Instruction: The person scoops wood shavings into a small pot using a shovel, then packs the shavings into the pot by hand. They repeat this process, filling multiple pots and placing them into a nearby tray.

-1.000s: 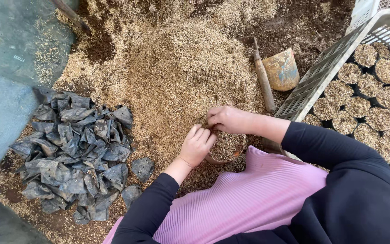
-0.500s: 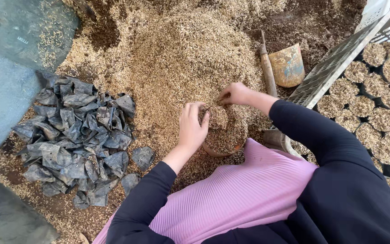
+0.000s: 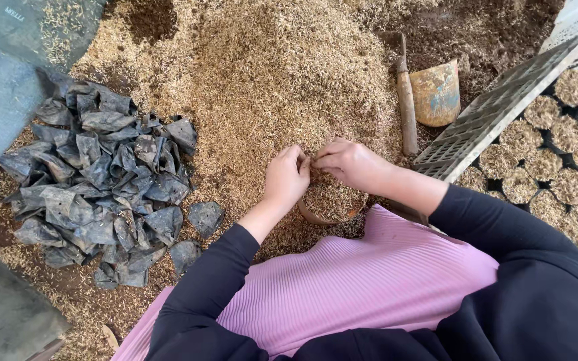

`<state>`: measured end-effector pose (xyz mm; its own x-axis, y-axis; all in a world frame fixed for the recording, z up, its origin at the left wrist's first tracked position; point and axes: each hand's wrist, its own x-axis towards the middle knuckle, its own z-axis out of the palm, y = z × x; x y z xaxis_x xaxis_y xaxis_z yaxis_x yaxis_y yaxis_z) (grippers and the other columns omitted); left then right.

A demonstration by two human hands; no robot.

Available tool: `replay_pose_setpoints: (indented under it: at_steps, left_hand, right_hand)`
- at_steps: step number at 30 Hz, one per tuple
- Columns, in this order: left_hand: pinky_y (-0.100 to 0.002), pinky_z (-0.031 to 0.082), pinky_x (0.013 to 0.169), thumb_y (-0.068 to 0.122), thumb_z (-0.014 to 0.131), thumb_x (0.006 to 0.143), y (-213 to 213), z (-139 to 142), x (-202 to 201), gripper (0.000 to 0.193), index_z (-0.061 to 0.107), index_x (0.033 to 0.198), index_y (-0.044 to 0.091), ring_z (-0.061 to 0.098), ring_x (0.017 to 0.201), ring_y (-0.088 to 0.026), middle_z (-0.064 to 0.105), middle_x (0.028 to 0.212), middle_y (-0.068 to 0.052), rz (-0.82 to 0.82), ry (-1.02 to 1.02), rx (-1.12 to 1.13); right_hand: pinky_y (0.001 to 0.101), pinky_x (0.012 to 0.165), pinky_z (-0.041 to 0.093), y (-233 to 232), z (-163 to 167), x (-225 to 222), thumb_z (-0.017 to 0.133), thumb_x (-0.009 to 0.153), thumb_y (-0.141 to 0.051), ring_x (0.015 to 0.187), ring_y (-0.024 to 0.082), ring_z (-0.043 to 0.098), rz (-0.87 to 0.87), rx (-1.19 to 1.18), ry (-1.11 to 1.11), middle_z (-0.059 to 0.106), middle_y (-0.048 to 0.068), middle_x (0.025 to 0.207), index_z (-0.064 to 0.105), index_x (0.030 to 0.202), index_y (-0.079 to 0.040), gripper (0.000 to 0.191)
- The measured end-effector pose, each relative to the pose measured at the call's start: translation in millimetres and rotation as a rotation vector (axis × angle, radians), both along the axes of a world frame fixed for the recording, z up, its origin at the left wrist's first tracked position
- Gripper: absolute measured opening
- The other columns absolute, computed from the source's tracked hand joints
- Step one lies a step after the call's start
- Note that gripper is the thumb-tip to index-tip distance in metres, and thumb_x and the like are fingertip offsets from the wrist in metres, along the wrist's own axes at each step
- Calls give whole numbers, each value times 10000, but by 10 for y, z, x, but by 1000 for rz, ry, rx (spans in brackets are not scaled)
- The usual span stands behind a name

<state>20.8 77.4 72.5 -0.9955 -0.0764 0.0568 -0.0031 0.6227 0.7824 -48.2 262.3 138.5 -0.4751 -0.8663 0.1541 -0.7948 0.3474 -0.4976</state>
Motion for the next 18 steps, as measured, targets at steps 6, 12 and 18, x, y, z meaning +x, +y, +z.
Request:
replay_pose_setpoints:
  at_steps: [6, 12, 18]
  left_hand:
    - [-404, 498, 653, 36, 651, 887, 67, -36, 25, 170, 511, 793, 59, 624, 709, -238, 619, 802, -97, 13, -4, 2]
    - [-409, 482, 614, 24, 652, 905, 72, -24, 69, 203, 481, 799, 45, 594, 674, -247, 598, 757, -122, 87, 53, 8]
    - [-316, 531, 554, 73, 662, 940, 167, -38, 192, 153, 539, 854, 43, 673, 604, -163, 668, 712, -73, 195, -109, 306]
  right_hand:
    - [318, 902, 610, 54, -25, 228, 702, 737, 12, 1049, 252, 670, 135, 101, 131, 711, 102, 1125, 757, 1023, -30, 294]
    - [324, 891, 604, 58, -17, 130, 717, 770, -1, 1034, 247, 687, 98, -32, 3, 715, 91, 1131, 755, 1033, -39, 269]
    - [361, 820, 620, 83, 23, -12, 751, 836, -88, 942, 280, 710, -124, -45, -84, 691, 129, 1116, 747, 1113, -45, 281]
